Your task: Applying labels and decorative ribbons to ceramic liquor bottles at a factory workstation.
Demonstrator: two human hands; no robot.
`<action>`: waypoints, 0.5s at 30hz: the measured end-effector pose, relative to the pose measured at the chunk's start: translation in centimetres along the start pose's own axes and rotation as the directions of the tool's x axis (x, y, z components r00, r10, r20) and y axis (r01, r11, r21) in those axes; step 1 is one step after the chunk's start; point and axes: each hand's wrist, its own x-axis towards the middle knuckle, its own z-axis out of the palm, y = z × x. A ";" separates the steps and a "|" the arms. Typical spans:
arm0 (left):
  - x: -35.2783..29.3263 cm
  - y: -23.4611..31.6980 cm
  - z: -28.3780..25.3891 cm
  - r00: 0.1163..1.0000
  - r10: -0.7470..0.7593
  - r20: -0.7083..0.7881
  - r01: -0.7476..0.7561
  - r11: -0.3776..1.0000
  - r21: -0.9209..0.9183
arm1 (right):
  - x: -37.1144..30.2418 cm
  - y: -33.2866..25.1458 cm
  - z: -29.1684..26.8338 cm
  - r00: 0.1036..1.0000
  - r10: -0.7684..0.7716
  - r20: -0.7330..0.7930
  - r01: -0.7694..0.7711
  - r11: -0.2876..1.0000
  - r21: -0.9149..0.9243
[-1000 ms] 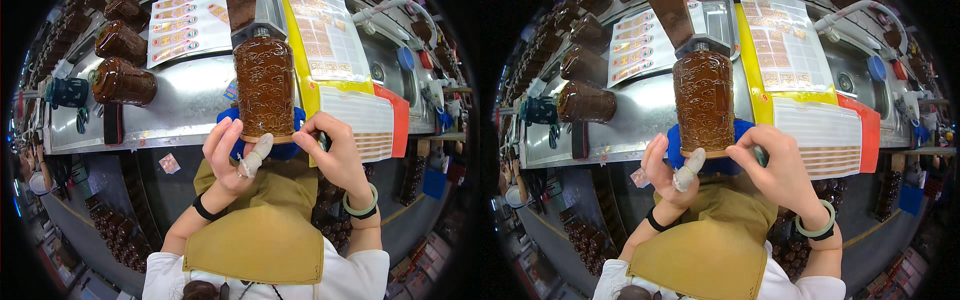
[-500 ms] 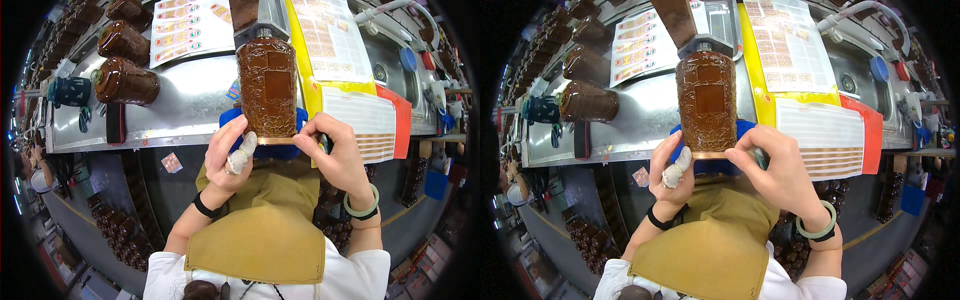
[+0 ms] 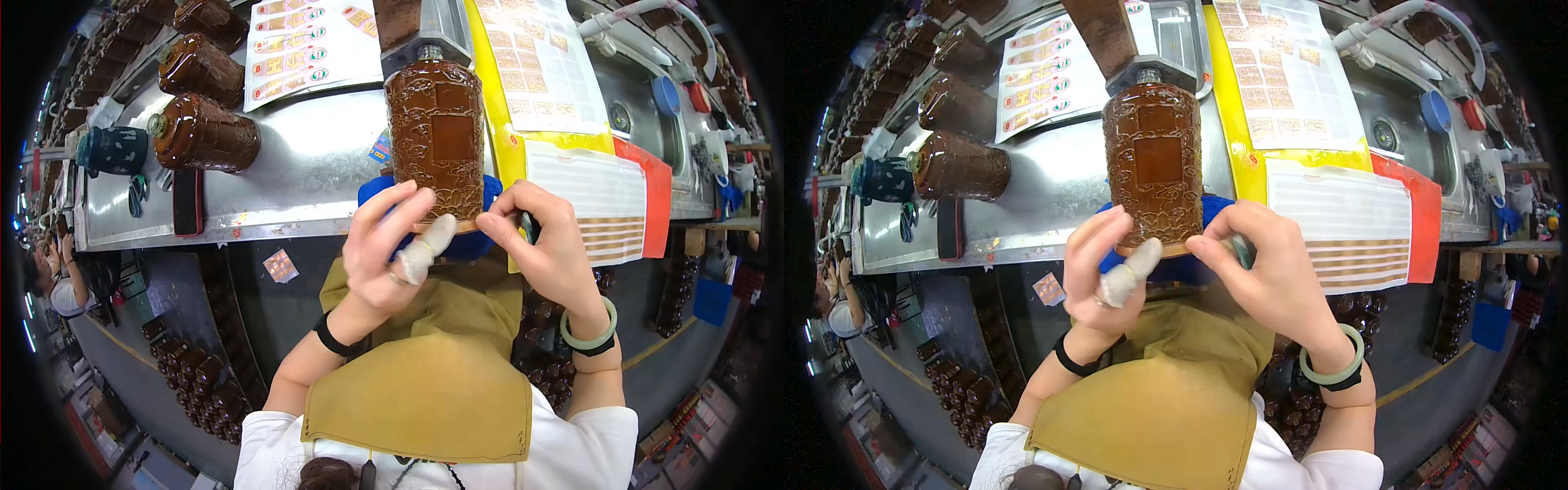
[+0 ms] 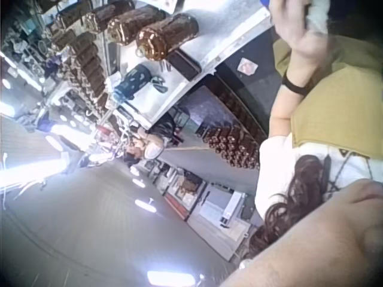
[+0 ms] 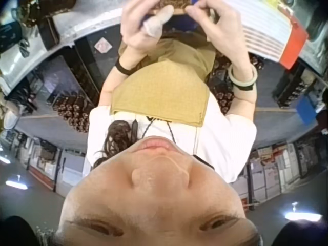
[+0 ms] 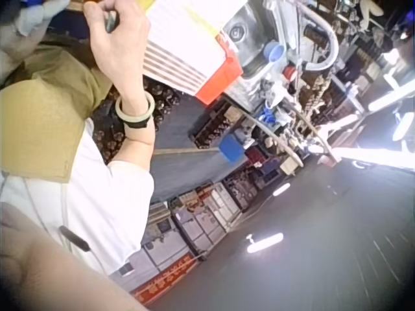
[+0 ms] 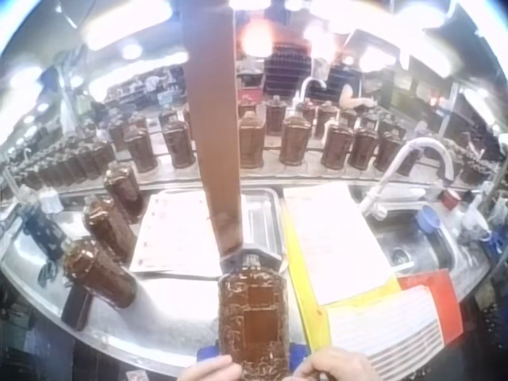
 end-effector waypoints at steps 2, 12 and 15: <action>0.2 -0.7 -0.2 0.999 0.026 0.030 -0.024 0.998 -0.064 | -0.1 -0.3 -0.1 0.999 -0.037 -0.003 0.037 0.998 0.045; -0.9 -1.3 -0.9 0.999 0.018 0.040 -0.019 0.999 0.032 | -0.1 -0.9 -0.2 1.000 0.000 0.028 0.000 1.000 0.009; -0.7 -1.0 -0.9 0.998 0.041 0.047 -0.045 0.996 0.077 | -0.2 -0.7 -0.1 1.000 -0.010 0.010 0.010 1.000 0.019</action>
